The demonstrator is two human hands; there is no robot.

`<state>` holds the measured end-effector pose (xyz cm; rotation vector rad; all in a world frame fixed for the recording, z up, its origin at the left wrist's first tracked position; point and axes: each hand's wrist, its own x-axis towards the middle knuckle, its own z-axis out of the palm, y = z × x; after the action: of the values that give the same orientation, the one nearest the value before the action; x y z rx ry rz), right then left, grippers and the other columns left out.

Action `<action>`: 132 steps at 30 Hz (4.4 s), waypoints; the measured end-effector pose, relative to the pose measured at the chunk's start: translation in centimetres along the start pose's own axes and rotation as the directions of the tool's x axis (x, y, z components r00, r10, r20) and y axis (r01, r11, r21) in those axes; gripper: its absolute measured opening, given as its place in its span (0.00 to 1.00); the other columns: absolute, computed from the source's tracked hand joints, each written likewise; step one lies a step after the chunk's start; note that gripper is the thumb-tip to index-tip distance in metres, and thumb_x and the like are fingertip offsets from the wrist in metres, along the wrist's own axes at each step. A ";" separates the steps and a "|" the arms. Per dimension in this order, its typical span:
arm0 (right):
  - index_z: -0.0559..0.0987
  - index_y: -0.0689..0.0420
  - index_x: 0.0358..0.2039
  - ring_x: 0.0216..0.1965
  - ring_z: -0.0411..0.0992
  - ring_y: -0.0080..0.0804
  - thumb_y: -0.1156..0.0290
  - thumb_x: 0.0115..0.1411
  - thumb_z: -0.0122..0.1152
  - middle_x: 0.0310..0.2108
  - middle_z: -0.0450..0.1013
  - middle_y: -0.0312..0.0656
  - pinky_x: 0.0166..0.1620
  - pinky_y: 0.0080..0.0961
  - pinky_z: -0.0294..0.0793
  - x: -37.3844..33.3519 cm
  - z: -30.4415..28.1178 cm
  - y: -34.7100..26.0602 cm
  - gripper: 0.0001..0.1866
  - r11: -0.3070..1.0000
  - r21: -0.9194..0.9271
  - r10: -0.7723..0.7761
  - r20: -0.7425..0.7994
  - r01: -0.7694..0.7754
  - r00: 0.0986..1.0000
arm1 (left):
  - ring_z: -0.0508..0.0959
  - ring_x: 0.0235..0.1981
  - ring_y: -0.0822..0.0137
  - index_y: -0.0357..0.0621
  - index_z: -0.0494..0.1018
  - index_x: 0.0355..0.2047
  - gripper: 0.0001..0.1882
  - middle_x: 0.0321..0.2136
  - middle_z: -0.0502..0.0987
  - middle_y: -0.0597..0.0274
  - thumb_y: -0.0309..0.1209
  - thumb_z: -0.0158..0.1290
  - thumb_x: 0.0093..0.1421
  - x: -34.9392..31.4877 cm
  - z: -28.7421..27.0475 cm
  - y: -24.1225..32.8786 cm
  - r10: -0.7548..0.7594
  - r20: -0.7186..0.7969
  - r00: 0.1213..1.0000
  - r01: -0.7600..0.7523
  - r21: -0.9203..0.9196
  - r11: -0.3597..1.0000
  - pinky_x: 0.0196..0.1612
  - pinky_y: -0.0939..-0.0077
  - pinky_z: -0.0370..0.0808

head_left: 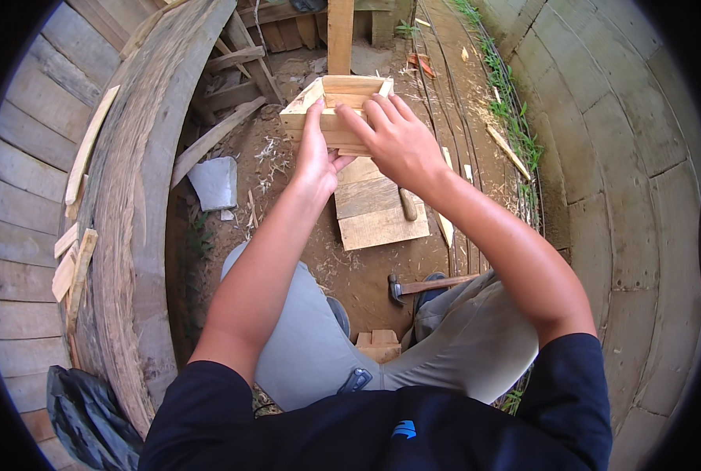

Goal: The person assembles a small wooden box by fitting pieces together, using a hammer to drive nails, and a knife to trim wood. They repeatedly adjust and inspect the box, then place it on a nearby wooden table.

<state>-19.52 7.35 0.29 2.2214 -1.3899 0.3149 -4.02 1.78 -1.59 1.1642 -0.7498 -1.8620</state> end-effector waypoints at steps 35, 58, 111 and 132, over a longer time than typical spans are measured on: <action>0.76 0.67 0.57 0.55 0.75 0.41 0.56 0.40 0.75 0.53 0.77 0.53 0.61 0.33 0.69 -2.5 -1.0 8.5 0.44 0.055 0.667 0.052 0.742 -0.743 0.669 | 0.69 0.65 0.47 0.32 0.58 0.68 0.61 0.63 0.66 0.32 0.67 0.65 0.48 2.2 -3.4 3.3 0.355 0.345 0.869 -0.493 0.667 0.558 0.65 0.54 0.70; 0.70 0.63 0.62 0.53 0.76 0.36 0.52 0.51 0.77 0.53 0.75 0.49 0.55 0.31 0.77 -4.4 0.7 9.0 0.44 -0.097 0.488 -0.211 0.842 -0.868 0.497 | 0.87 0.33 0.62 0.29 0.82 0.42 0.39 0.33 0.85 0.49 0.61 0.65 0.55 0.9 -0.6 0.4 0.030 0.238 0.971 -0.208 0.773 0.599 0.38 0.70 0.83; 0.87 0.56 0.48 0.38 0.80 0.32 0.66 0.64 0.68 0.39 0.83 0.47 0.46 0.33 0.79 -1.2 -1.1 8.6 0.14 0.334 0.662 0.391 0.551 -0.672 0.737 | 0.86 0.37 0.59 0.33 0.83 0.41 0.40 0.35 0.85 0.48 0.66 0.63 0.54 2.2 -0.2 -0.4 0.236 0.115 0.965 -0.239 0.758 0.607 0.45 0.67 0.80; 0.84 0.60 0.41 0.32 0.74 0.19 0.68 0.63 0.67 0.30 0.80 0.32 0.40 0.21 0.73 -2.4 0.1 10.0 0.10 0.316 0.761 0.179 0.539 -0.567 0.823 | 0.86 0.33 0.65 0.32 0.83 0.41 0.36 0.33 0.85 0.51 0.60 0.65 0.56 0.4 0.6 0.3 0.276 0.186 0.943 -0.306 0.807 0.504 0.40 0.71 0.80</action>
<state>-29.49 5.56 2.03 2.8182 -2.4052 1.1431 -4.55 1.31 -1.25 1.4279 -1.8674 -1.1976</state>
